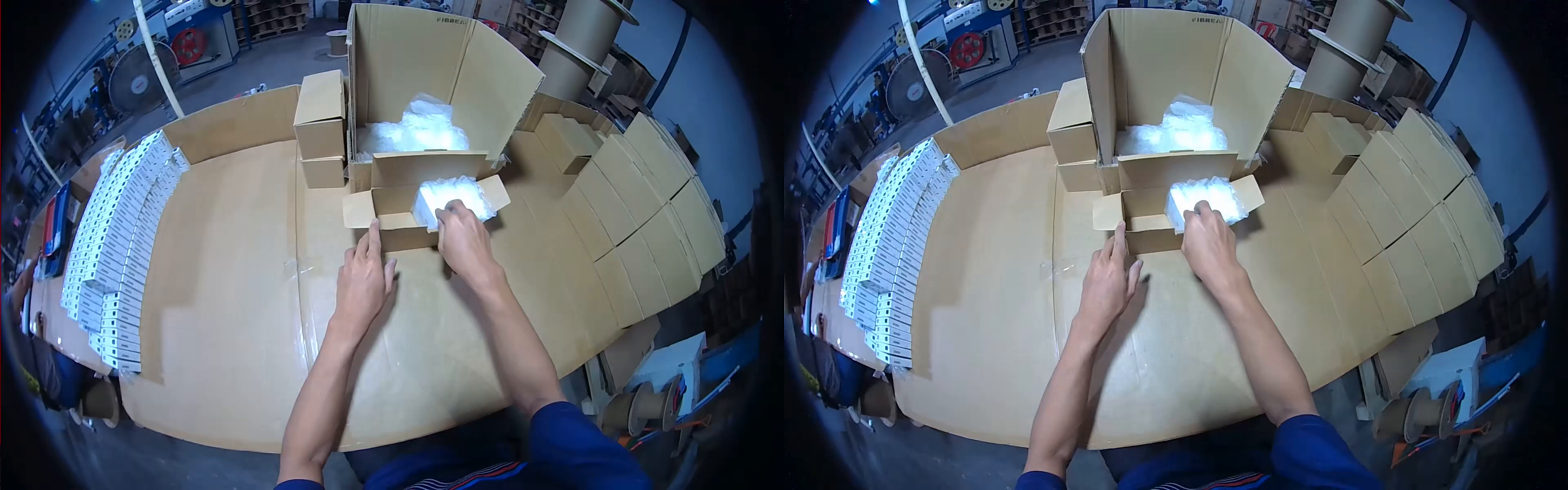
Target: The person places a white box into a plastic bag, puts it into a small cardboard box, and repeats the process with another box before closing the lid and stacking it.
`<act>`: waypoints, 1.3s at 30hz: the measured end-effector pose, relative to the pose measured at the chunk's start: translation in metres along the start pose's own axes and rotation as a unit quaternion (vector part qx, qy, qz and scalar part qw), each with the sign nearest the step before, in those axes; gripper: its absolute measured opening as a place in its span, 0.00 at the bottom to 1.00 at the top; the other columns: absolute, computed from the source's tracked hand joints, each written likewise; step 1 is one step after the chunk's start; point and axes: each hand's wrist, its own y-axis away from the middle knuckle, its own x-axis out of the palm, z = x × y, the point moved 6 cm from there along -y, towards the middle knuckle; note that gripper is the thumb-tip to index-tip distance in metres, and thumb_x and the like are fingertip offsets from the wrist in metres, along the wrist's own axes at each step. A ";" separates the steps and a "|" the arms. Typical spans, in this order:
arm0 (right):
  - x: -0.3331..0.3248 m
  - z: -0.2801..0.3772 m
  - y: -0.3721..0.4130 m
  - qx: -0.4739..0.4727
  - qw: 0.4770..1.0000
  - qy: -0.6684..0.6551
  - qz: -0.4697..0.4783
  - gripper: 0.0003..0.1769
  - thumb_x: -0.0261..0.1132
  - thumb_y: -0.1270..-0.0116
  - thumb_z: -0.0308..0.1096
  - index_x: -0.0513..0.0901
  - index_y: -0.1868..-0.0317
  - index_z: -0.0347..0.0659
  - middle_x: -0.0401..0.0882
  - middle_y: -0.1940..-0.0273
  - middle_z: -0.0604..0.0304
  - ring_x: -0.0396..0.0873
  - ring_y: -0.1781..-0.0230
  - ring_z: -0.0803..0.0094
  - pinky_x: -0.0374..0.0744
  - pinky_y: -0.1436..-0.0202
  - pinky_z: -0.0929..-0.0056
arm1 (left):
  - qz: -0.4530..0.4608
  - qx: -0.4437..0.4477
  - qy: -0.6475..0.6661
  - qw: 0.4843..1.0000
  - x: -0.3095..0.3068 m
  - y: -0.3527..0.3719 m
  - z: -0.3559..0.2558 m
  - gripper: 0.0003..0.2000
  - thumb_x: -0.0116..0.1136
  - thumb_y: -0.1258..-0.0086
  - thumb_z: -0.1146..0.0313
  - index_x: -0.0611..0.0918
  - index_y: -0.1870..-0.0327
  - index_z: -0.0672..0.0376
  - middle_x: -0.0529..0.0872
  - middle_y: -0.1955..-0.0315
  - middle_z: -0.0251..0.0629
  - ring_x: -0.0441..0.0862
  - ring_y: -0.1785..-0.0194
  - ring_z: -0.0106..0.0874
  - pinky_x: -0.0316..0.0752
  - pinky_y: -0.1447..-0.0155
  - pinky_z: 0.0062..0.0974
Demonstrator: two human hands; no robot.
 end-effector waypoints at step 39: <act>0.142 0.615 -0.058 -0.504 0.796 -0.254 0.218 0.35 0.51 0.36 0.16 0.61 0.26 0.37 0.74 0.28 0.46 0.68 0.27 0.43 0.68 0.23 0.52 | -0.310 -0.168 -0.318 0.880 -0.421 0.184 0.342 0.28 0.66 0.34 0.75 0.73 0.31 0.59 0.81 0.41 0.48 0.76 0.32 0.46 0.72 0.32 0.44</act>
